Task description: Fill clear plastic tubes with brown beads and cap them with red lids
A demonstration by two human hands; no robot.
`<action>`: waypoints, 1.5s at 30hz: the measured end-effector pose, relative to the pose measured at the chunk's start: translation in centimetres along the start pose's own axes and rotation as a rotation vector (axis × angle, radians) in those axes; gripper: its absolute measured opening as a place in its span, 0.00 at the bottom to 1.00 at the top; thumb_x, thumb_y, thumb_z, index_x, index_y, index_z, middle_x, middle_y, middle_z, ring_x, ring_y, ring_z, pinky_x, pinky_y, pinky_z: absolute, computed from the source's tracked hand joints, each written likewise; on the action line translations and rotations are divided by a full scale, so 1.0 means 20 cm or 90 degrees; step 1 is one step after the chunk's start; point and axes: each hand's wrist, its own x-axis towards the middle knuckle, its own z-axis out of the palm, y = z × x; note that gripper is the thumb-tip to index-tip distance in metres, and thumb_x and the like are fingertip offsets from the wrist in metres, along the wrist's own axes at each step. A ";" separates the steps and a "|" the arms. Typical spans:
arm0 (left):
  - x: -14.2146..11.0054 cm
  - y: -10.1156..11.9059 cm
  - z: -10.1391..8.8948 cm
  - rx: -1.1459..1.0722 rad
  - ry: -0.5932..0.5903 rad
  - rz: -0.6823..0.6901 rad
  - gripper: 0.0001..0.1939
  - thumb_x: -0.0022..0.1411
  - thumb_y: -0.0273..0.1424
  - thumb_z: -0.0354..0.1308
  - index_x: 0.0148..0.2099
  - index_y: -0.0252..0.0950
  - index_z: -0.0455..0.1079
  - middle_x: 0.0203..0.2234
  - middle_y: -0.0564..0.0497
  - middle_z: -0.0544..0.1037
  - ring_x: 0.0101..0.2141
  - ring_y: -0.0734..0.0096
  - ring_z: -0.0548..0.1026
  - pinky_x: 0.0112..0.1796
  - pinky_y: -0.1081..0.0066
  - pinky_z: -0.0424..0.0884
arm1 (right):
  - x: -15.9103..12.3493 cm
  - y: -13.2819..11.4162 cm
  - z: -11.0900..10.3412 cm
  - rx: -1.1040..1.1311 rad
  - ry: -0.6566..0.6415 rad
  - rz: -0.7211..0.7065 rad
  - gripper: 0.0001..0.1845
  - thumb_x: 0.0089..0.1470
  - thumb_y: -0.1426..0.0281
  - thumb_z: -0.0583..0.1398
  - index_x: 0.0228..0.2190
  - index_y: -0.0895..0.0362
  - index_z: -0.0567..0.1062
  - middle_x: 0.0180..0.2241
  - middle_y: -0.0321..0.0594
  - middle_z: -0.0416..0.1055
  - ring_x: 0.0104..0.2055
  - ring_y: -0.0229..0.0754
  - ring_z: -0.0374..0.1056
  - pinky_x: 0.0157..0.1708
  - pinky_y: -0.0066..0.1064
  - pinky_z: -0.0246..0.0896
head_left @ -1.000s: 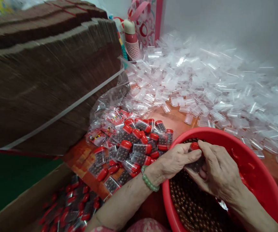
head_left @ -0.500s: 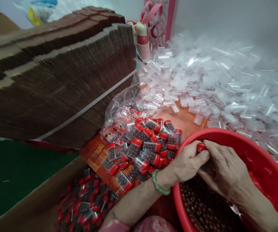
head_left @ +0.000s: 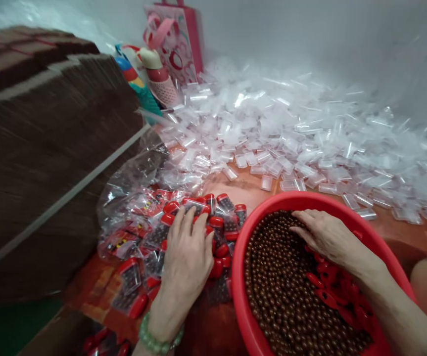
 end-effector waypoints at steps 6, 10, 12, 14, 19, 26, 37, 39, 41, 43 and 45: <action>0.53 0.07 0.14 0.121 -0.237 0.090 0.20 0.63 0.17 0.45 0.54 0.32 0.67 0.49 0.38 0.73 0.49 0.57 0.73 0.48 0.60 0.73 | 0.01 -0.02 0.02 -0.012 -0.059 0.017 0.11 0.64 0.67 0.56 0.42 0.59 0.75 0.41 0.50 0.78 0.40 0.53 0.76 0.39 0.42 0.70; 0.79 0.09 0.37 0.160 -0.266 0.117 0.16 0.66 0.20 0.46 0.52 0.30 0.70 0.53 0.34 0.71 0.53 0.51 0.70 0.49 0.55 0.71 | 0.02 -0.03 0.00 0.003 -0.109 0.037 0.09 0.65 0.68 0.54 0.41 0.58 0.73 0.39 0.47 0.77 0.40 0.52 0.76 0.39 0.41 0.69; 0.84 0.08 0.46 0.177 -0.280 0.116 0.14 0.68 0.22 0.48 0.52 0.29 0.70 0.52 0.35 0.72 0.53 0.51 0.71 0.49 0.54 0.72 | 0.02 -0.05 -0.03 0.010 -0.129 0.045 0.09 0.65 0.69 0.54 0.39 0.58 0.73 0.38 0.45 0.77 0.39 0.51 0.76 0.39 0.40 0.68; 0.86 0.06 0.52 0.188 -0.295 0.113 0.13 0.68 0.28 0.53 0.53 0.31 0.69 0.51 0.39 0.73 0.51 0.56 0.73 0.48 0.55 0.73 | 0.03 -0.06 -0.05 0.013 -0.138 0.049 0.08 0.65 0.69 0.54 0.39 0.58 0.73 0.38 0.45 0.77 0.39 0.50 0.75 0.38 0.39 0.67; 0.87 0.01 0.51 0.185 -0.324 0.117 0.16 0.68 0.21 0.45 0.54 0.24 0.67 0.47 0.33 0.74 0.47 0.54 0.76 0.45 0.59 0.72 | 0.02 -0.02 -0.09 0.021 -0.128 0.049 0.09 0.65 0.68 0.55 0.40 0.59 0.73 0.39 0.46 0.77 0.40 0.50 0.74 0.39 0.38 0.65; 0.84 0.08 0.40 0.125 -0.321 0.156 0.16 0.69 0.33 0.49 0.53 0.28 0.66 0.48 0.34 0.74 0.49 0.50 0.73 0.47 0.59 0.70 | 0.02 0.00 -0.07 0.029 -0.129 0.062 0.09 0.65 0.67 0.56 0.41 0.59 0.73 0.39 0.47 0.77 0.40 0.50 0.75 0.36 0.36 0.64; 0.57 0.23 0.50 0.072 -0.364 0.175 0.18 0.67 0.37 0.58 0.55 0.35 0.68 0.50 0.45 0.74 0.45 0.63 0.76 0.45 0.57 0.76 | 0.00 -0.01 0.01 0.049 -0.117 0.037 0.08 0.65 0.69 0.55 0.39 0.58 0.73 0.36 0.46 0.77 0.37 0.48 0.76 0.34 0.35 0.64; 0.60 0.21 0.48 0.083 -0.345 0.153 0.16 0.68 0.35 0.57 0.54 0.33 0.69 0.48 0.44 0.75 0.45 0.62 0.76 0.45 0.57 0.75 | 0.00 -0.02 0.03 0.051 -0.123 0.030 0.08 0.65 0.69 0.55 0.38 0.58 0.73 0.36 0.46 0.78 0.37 0.48 0.76 0.35 0.35 0.65; 0.66 0.17 0.44 0.108 -0.306 0.120 0.13 0.68 0.29 0.53 0.53 0.29 0.69 0.47 0.39 0.75 0.48 0.58 0.74 0.47 0.57 0.73 | 0.01 -0.02 0.04 0.047 -0.125 0.025 0.07 0.64 0.69 0.55 0.38 0.57 0.73 0.36 0.46 0.78 0.38 0.48 0.76 0.36 0.34 0.65; 0.72 0.12 0.42 0.135 -0.259 0.087 0.14 0.68 0.22 0.49 0.52 0.24 0.68 0.48 0.32 0.74 0.52 0.51 0.72 0.50 0.55 0.70 | 0.02 -0.03 0.04 0.035 -0.132 0.024 0.07 0.64 0.69 0.55 0.38 0.57 0.73 0.36 0.46 0.78 0.37 0.47 0.77 0.35 0.34 0.66; 0.79 0.07 0.42 0.157 -0.228 0.067 0.15 0.67 0.20 0.47 0.53 0.22 0.67 0.50 0.29 0.72 0.55 0.48 0.69 0.52 0.53 0.68 | 0.03 -0.03 0.04 0.025 -0.134 0.021 0.07 0.64 0.70 0.55 0.38 0.57 0.73 0.36 0.46 0.78 0.37 0.47 0.77 0.35 0.34 0.66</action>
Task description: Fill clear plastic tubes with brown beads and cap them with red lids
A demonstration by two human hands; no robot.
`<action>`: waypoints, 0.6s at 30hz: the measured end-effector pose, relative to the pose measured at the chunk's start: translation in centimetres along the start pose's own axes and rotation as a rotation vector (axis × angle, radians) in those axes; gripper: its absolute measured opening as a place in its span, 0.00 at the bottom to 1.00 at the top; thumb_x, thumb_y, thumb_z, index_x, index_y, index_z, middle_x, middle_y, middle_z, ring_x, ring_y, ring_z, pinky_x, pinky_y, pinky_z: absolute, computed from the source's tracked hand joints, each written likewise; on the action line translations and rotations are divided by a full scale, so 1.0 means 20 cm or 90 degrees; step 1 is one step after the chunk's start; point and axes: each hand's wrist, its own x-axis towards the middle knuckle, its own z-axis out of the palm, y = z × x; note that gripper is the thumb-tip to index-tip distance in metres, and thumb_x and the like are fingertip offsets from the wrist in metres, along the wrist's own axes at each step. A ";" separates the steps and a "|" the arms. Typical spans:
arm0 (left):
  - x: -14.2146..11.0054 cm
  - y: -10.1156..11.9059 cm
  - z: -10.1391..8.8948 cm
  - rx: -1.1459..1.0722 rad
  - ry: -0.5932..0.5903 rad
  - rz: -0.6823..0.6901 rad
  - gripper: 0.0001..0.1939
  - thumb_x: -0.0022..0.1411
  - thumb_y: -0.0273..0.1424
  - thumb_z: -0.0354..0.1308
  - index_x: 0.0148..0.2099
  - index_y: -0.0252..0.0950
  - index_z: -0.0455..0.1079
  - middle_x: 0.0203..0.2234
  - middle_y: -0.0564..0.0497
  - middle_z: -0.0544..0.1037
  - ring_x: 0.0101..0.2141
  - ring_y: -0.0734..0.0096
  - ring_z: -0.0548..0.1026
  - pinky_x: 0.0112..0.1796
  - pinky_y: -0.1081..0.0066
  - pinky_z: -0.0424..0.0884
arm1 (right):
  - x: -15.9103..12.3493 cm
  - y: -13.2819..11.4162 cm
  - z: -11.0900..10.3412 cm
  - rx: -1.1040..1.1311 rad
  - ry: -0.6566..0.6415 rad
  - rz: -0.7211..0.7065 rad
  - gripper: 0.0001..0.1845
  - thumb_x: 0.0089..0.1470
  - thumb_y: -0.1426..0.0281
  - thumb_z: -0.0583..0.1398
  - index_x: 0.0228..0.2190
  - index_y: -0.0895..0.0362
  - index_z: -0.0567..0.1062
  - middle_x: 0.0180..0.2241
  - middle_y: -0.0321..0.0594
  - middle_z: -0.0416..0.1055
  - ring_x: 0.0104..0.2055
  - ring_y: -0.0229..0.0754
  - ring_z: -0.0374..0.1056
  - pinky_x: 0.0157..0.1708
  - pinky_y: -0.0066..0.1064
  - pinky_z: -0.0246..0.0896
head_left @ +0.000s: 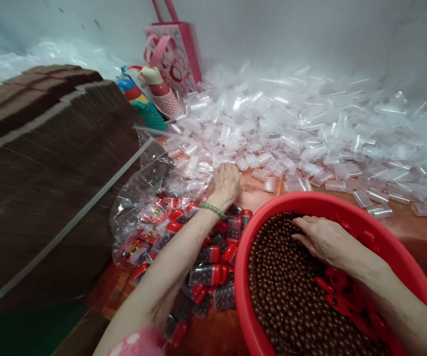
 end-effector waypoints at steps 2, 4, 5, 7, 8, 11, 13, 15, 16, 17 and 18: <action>0.05 -0.06 0.02 0.016 0.003 -0.014 0.15 0.68 0.23 0.49 0.54 0.24 0.67 0.53 0.32 0.71 0.55 0.50 0.69 0.54 0.53 0.68 | 0.00 0.00 0.01 -0.008 0.011 -0.005 0.06 0.63 0.71 0.56 0.38 0.57 0.73 0.36 0.45 0.78 0.37 0.47 0.77 0.36 0.34 0.66; 0.08 -0.12 0.05 0.032 -0.007 -0.038 0.16 0.68 0.30 0.54 0.55 0.30 0.68 0.54 0.39 0.72 0.53 0.55 0.72 0.51 0.53 0.71 | 0.00 0.01 0.02 -0.011 0.031 -0.011 0.05 0.63 0.71 0.56 0.37 0.57 0.72 0.36 0.44 0.78 0.37 0.46 0.77 0.36 0.33 0.66; 0.10 -0.16 0.07 0.041 -0.013 -0.055 0.17 0.68 0.33 0.56 0.56 0.33 0.68 0.54 0.41 0.72 0.51 0.57 0.73 0.50 0.54 0.72 | -0.01 0.01 0.03 -0.011 0.041 -0.012 0.05 0.63 0.71 0.56 0.37 0.56 0.72 0.35 0.44 0.78 0.36 0.46 0.76 0.35 0.33 0.66; 0.11 -0.23 0.09 0.054 -0.028 -0.090 0.19 0.67 0.37 0.58 0.57 0.35 0.67 0.53 0.43 0.72 0.48 0.59 0.75 0.47 0.54 0.75 | -0.01 0.02 0.05 -0.005 0.056 -0.013 0.04 0.62 0.71 0.56 0.36 0.56 0.71 0.34 0.43 0.78 0.35 0.46 0.76 0.33 0.33 0.66; 0.12 -0.27 0.09 0.056 -0.037 -0.100 0.20 0.67 0.37 0.58 0.57 0.35 0.67 0.52 0.43 0.73 0.48 0.60 0.75 0.47 0.55 0.75 | -0.01 0.02 0.06 -0.002 0.061 -0.013 0.04 0.62 0.71 0.56 0.35 0.56 0.71 0.34 0.44 0.78 0.34 0.46 0.76 0.33 0.33 0.66; 0.13 -0.30 0.10 0.046 -0.067 -0.107 0.19 0.67 0.37 0.58 0.57 0.33 0.67 0.52 0.42 0.73 0.48 0.60 0.75 0.47 0.55 0.75 | -0.01 0.01 0.07 0.005 0.059 -0.020 0.04 0.62 0.71 0.56 0.36 0.56 0.71 0.36 0.44 0.78 0.36 0.47 0.77 0.35 0.35 0.67; 0.13 -0.26 0.10 0.023 -0.083 -0.096 0.20 0.67 0.37 0.58 0.57 0.33 0.67 0.52 0.42 0.73 0.48 0.60 0.75 0.47 0.55 0.75 | 0.00 0.00 0.07 0.005 0.045 -0.023 0.05 0.63 0.71 0.55 0.37 0.56 0.71 0.37 0.45 0.78 0.37 0.48 0.77 0.36 0.36 0.67; 0.13 -0.17 0.10 -0.015 -0.098 -0.071 0.19 0.67 0.37 0.58 0.57 0.34 0.67 0.52 0.42 0.73 0.48 0.60 0.75 0.47 0.55 0.75 | 0.01 -0.01 0.06 0.001 0.027 -0.019 0.05 0.63 0.70 0.55 0.37 0.56 0.72 0.37 0.45 0.78 0.38 0.49 0.77 0.36 0.36 0.67; 0.13 -0.11 0.11 -0.040 -0.105 -0.052 0.19 0.67 0.37 0.58 0.57 0.34 0.67 0.52 0.43 0.73 0.48 0.60 0.75 0.47 0.55 0.75 | 0.01 -0.01 0.06 -0.001 0.020 -0.017 0.05 0.63 0.70 0.55 0.37 0.56 0.72 0.37 0.45 0.78 0.38 0.49 0.77 0.36 0.36 0.68; 0.13 -0.05 0.12 -0.067 -0.111 -0.030 0.19 0.67 0.37 0.58 0.57 0.34 0.67 0.52 0.43 0.73 0.48 0.60 0.75 0.47 0.55 0.75 | 0.01 -0.01 0.05 -0.001 0.013 -0.013 0.05 0.63 0.70 0.55 0.37 0.56 0.72 0.37 0.45 0.78 0.38 0.49 0.77 0.36 0.36 0.68; 0.13 0.00 0.12 -0.098 -0.115 -0.008 0.19 0.67 0.37 0.58 0.57 0.34 0.67 0.52 0.43 0.73 0.48 0.60 0.75 0.47 0.55 0.75 | 0.01 -0.01 0.04 -0.002 0.010 -0.009 0.06 0.63 0.70 0.55 0.37 0.56 0.72 0.37 0.45 0.78 0.38 0.49 0.77 0.36 0.36 0.68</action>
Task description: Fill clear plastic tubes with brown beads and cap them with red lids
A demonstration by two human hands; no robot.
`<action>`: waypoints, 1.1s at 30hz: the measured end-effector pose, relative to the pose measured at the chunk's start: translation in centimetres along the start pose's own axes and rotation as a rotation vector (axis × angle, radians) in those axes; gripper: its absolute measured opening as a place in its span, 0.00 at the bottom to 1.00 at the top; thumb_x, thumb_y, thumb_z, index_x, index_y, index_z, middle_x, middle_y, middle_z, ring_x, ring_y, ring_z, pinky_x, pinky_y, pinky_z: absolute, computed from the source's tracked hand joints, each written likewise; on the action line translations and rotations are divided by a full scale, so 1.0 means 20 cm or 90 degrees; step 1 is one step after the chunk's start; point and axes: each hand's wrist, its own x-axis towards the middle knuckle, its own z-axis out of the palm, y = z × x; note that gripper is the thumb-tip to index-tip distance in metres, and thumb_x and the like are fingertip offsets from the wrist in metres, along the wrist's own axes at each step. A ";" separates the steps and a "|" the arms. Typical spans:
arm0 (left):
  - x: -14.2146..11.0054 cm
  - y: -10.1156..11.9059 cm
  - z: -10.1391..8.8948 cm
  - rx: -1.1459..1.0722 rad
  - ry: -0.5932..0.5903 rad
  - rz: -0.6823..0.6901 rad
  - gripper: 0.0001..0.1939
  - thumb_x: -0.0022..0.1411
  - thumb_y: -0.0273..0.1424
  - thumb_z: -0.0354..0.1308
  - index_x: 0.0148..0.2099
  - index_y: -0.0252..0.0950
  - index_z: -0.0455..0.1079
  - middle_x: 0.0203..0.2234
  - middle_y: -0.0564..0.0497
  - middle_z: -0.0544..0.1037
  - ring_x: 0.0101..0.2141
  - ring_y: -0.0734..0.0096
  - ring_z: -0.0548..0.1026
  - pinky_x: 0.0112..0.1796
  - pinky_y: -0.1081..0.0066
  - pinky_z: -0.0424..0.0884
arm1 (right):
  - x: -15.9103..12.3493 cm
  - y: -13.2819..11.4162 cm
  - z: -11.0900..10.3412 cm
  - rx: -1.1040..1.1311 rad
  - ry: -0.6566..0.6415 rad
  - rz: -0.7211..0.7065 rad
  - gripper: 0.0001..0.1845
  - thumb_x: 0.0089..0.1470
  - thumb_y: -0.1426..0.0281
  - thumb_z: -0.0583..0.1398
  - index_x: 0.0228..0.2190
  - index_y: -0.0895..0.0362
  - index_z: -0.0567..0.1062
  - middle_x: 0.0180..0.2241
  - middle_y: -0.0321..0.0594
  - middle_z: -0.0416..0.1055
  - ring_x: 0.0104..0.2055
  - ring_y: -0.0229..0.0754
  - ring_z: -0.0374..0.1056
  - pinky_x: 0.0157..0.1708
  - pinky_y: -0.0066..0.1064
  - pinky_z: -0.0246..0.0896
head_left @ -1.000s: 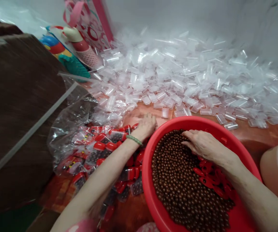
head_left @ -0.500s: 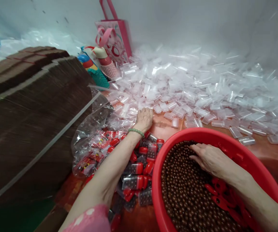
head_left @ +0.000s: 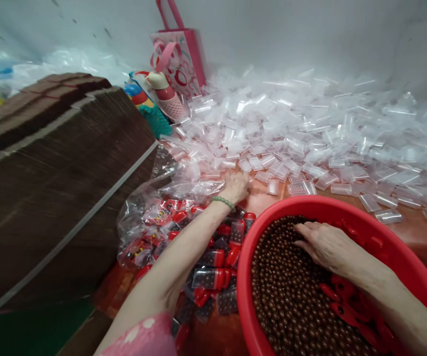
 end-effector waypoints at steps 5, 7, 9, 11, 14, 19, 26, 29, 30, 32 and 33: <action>0.01 0.12 0.02 -0.179 -0.013 0.075 0.19 0.67 0.37 0.57 0.57 0.34 0.67 0.52 0.43 0.73 0.48 0.60 0.75 0.47 0.55 0.75 | -0.01 0.03 -0.03 0.015 0.010 0.005 0.07 0.64 0.69 0.55 0.37 0.57 0.72 0.36 0.44 0.78 0.37 0.47 0.77 0.34 0.34 0.68; 0.01 0.11 0.00 -0.266 0.004 0.078 0.18 0.67 0.37 0.57 0.55 0.34 0.68 0.50 0.44 0.74 0.46 0.61 0.75 0.46 0.56 0.75 | -0.02 0.05 -0.05 0.039 0.031 0.005 0.07 0.64 0.69 0.55 0.38 0.57 0.73 0.37 0.46 0.78 0.38 0.48 0.77 0.36 0.36 0.69; 0.00 0.10 -0.05 -0.366 0.030 0.082 0.14 0.66 0.34 0.58 0.50 0.32 0.70 0.44 0.45 0.76 0.43 0.64 0.76 0.44 0.59 0.75 | -0.03 0.06 -0.07 0.093 0.078 0.008 0.09 0.63 0.69 0.56 0.41 0.58 0.74 0.39 0.47 0.78 0.41 0.50 0.76 0.40 0.39 0.70; -0.04 0.11 -0.10 -0.479 0.054 0.098 0.08 0.64 0.30 0.59 0.43 0.31 0.69 0.36 0.48 0.77 0.38 0.67 0.76 0.41 0.63 0.74 | -0.03 0.07 -0.09 0.203 0.156 0.017 0.11 0.63 0.68 0.56 0.45 0.58 0.74 0.43 0.47 0.78 0.44 0.50 0.75 0.45 0.41 0.70; -0.15 0.16 -0.20 -0.642 0.059 0.157 0.06 0.61 0.30 0.59 0.38 0.34 0.65 0.32 0.50 0.77 0.35 0.70 0.76 0.38 0.68 0.73 | -0.02 0.06 -0.12 0.451 0.279 0.057 0.17 0.64 0.64 0.55 0.51 0.56 0.72 0.47 0.46 0.77 0.47 0.47 0.74 0.49 0.41 0.69; -0.39 0.29 -0.30 -0.965 -0.141 0.283 0.12 0.56 0.33 0.66 0.34 0.35 0.65 0.32 0.51 0.79 0.35 0.71 0.77 0.41 0.68 0.71 | -0.02 0.02 -0.18 0.816 0.245 0.010 0.29 0.60 0.57 0.59 0.60 0.52 0.66 0.45 0.43 0.77 0.41 0.43 0.75 0.44 0.39 0.72; -0.52 0.38 -0.27 -1.099 -0.347 0.231 0.17 0.49 0.35 0.72 0.34 0.34 0.68 0.28 0.54 0.76 0.30 0.73 0.74 0.37 0.71 0.69 | -0.06 -0.01 -0.25 1.016 0.177 -0.010 0.30 0.46 0.53 0.69 0.49 0.51 0.76 0.50 0.42 0.74 0.49 0.47 0.72 0.50 0.39 0.66; -0.54 0.38 -0.27 -1.105 -0.331 0.206 0.17 0.50 0.36 0.71 0.36 0.34 0.68 0.29 0.53 0.75 0.31 0.72 0.75 0.36 0.70 0.71 | -0.03 -0.02 -0.22 1.100 0.158 0.017 0.29 0.42 0.54 0.71 0.44 0.54 0.77 0.40 0.40 0.77 0.39 0.43 0.73 0.42 0.35 0.68; -0.55 0.38 -0.26 -1.097 -0.325 0.193 0.17 0.51 0.36 0.70 0.37 0.34 0.68 0.30 0.52 0.75 0.31 0.71 0.75 0.36 0.69 0.72 | -0.03 -0.02 -0.21 1.108 0.145 0.015 0.27 0.42 0.55 0.71 0.42 0.55 0.76 0.37 0.39 0.77 0.36 0.41 0.73 0.40 0.33 0.68; -0.55 0.37 -0.25 -1.056 -0.308 0.158 0.16 0.56 0.36 0.66 0.41 0.34 0.67 0.33 0.51 0.76 0.33 0.70 0.76 0.37 0.67 0.73 | -0.04 -0.01 -0.23 1.071 0.108 0.002 0.22 0.45 0.56 0.69 0.38 0.57 0.75 0.31 0.36 0.75 0.32 0.39 0.71 0.36 0.31 0.67; -0.54 0.36 -0.24 -1.027 -0.289 0.146 0.16 0.58 0.36 0.64 0.44 0.34 0.67 0.35 0.49 0.76 0.34 0.70 0.76 0.38 0.67 0.73 | -0.05 -0.01 -0.24 1.017 0.088 -0.002 0.20 0.48 0.57 0.68 0.38 0.57 0.74 0.30 0.35 0.74 0.31 0.38 0.70 0.35 0.31 0.67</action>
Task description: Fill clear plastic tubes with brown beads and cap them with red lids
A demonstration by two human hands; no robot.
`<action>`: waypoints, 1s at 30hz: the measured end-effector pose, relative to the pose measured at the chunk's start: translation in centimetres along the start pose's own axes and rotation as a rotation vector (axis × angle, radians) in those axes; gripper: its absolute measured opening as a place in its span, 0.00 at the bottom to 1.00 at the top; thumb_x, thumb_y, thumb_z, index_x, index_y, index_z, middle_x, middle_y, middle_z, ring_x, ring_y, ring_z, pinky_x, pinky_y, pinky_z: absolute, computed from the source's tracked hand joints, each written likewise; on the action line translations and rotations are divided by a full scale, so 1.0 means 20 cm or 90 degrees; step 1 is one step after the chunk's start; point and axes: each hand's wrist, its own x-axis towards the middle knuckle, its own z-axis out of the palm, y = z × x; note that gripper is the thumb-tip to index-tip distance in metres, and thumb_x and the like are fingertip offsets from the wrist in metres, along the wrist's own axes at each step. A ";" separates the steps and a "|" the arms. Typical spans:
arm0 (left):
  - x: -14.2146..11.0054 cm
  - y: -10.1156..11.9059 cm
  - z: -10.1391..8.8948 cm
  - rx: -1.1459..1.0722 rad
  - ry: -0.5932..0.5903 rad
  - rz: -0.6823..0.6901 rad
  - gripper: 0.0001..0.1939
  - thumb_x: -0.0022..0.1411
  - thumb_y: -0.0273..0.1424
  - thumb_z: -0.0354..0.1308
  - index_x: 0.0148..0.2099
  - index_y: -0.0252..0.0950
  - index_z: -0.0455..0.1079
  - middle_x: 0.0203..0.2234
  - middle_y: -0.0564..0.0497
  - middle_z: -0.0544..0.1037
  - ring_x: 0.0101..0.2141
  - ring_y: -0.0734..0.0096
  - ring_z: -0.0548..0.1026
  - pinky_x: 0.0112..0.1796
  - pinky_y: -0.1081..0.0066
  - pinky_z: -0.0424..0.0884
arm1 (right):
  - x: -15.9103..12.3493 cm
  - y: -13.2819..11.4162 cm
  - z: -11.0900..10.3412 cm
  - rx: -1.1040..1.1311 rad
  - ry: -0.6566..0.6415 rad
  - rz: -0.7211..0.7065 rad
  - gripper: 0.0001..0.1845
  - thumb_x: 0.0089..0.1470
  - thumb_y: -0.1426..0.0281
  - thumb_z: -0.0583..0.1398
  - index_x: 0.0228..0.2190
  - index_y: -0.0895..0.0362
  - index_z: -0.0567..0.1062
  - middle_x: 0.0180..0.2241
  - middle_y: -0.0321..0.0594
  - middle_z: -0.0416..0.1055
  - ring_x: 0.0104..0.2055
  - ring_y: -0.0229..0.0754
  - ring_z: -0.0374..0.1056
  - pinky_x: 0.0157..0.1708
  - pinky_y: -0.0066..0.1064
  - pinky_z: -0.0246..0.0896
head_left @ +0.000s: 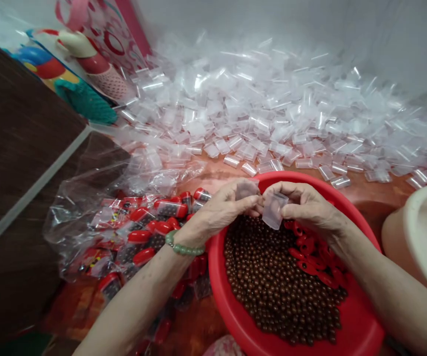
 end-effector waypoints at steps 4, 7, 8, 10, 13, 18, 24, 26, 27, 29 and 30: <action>0.05 -0.03 -0.02 0.201 0.015 0.083 0.13 0.65 0.35 0.55 0.49 0.34 0.64 0.40 0.45 0.76 0.39 0.67 0.76 0.42 0.66 0.73 | -0.05 -0.04 0.00 -0.420 -0.108 0.039 0.12 0.55 0.61 0.65 0.36 0.56 0.73 0.30 0.35 0.72 0.30 0.38 0.68 0.32 0.29 0.64; 0.11 -0.03 0.02 0.447 -0.006 0.124 0.08 0.67 0.32 0.50 0.45 0.34 0.65 0.39 0.45 0.76 0.39 0.66 0.74 0.42 0.64 0.72 | -0.06 0.05 0.05 -0.801 -0.171 0.012 0.06 0.58 0.70 0.61 0.38 0.59 0.75 0.37 0.44 0.75 0.37 0.44 0.72 0.39 0.34 0.67; 0.13 -0.02 0.04 0.539 -0.010 0.117 0.07 0.67 0.30 0.49 0.44 0.33 0.64 0.39 0.45 0.76 0.39 0.66 0.74 0.42 0.64 0.71 | -0.06 0.10 0.07 -0.913 -0.157 -0.010 0.09 0.58 0.76 0.58 0.42 0.61 0.75 0.41 0.49 0.75 0.41 0.47 0.73 0.43 0.36 0.68; 0.15 -0.01 0.09 0.679 -0.021 0.093 0.06 0.66 0.25 0.49 0.44 0.32 0.64 0.37 0.44 0.76 0.37 0.65 0.73 0.41 0.64 0.71 | -0.03 0.21 0.12 -1.063 -0.142 -0.060 0.17 0.57 0.81 0.55 0.47 0.65 0.74 0.45 0.58 0.75 0.47 0.53 0.73 0.49 0.43 0.67; 0.15 0.00 0.14 0.746 -0.037 0.076 0.07 0.64 0.22 0.48 0.43 0.31 0.65 0.35 0.43 0.75 0.36 0.63 0.73 0.40 0.62 0.70 | 0.01 0.34 0.17 -1.079 -0.175 -0.078 0.19 0.56 0.83 0.53 0.47 0.72 0.75 0.48 0.67 0.73 0.52 0.61 0.71 0.54 0.51 0.63; 0.12 0.03 0.13 0.754 -0.022 0.089 0.11 0.65 0.21 0.45 0.45 0.28 0.66 0.36 0.41 0.75 0.36 0.62 0.73 0.42 0.61 0.70 | 0.02 0.38 0.24 -0.963 -0.305 -0.099 0.17 0.53 0.83 0.55 0.43 0.67 0.78 0.45 0.59 0.76 0.48 0.53 0.73 0.52 0.43 0.66; -0.05 0.04 0.06 0.546 0.096 0.203 0.16 0.69 0.27 0.45 0.55 0.31 0.66 0.46 0.41 0.77 0.47 0.61 0.76 0.50 0.60 0.71 | 0.05 0.32 0.23 -0.738 -0.395 -0.106 0.16 0.51 0.75 0.64 0.44 0.60 0.78 0.44 0.45 0.76 0.44 0.44 0.73 0.46 0.33 0.67; -0.14 0.03 0.07 0.441 0.137 0.185 0.18 0.70 0.30 0.45 0.58 0.31 0.65 0.49 0.41 0.77 0.50 0.61 0.75 0.52 0.60 0.71 | 0.06 0.31 0.22 -0.568 -0.385 -0.053 0.19 0.51 0.72 0.66 0.46 0.59 0.77 0.41 0.42 0.76 0.41 0.43 0.71 0.42 0.32 0.67; -0.18 0.03 0.08 0.392 0.155 0.170 0.18 0.71 0.31 0.45 0.58 0.32 0.66 0.50 0.41 0.77 0.51 0.60 0.75 0.53 0.60 0.70 | 0.06 0.30 0.21 -0.475 -0.377 -0.013 0.20 0.50 0.69 0.67 0.47 0.59 0.77 0.38 0.40 0.75 0.38 0.42 0.70 0.39 0.31 0.66; -0.27 0.02 0.10 0.304 0.174 0.140 0.18 0.71 0.33 0.46 0.58 0.33 0.67 0.53 0.42 0.76 0.54 0.60 0.74 0.56 0.60 0.68 | 0.06 0.27 0.20 -0.326 -0.364 0.071 0.24 0.49 0.65 0.69 0.48 0.59 0.77 0.31 0.34 0.72 0.31 0.38 0.67 0.33 0.28 0.63; -0.31 0.01 0.11 0.262 0.175 0.124 0.18 0.72 0.34 0.47 0.58 0.35 0.67 0.55 0.43 0.75 0.55 0.60 0.73 0.58 0.60 0.67 | 0.05 0.26 0.19 -0.271 -0.362 0.104 0.25 0.48 0.64 0.70 0.48 0.59 0.77 0.28 0.32 0.70 0.29 0.36 0.64 0.30 0.27 0.61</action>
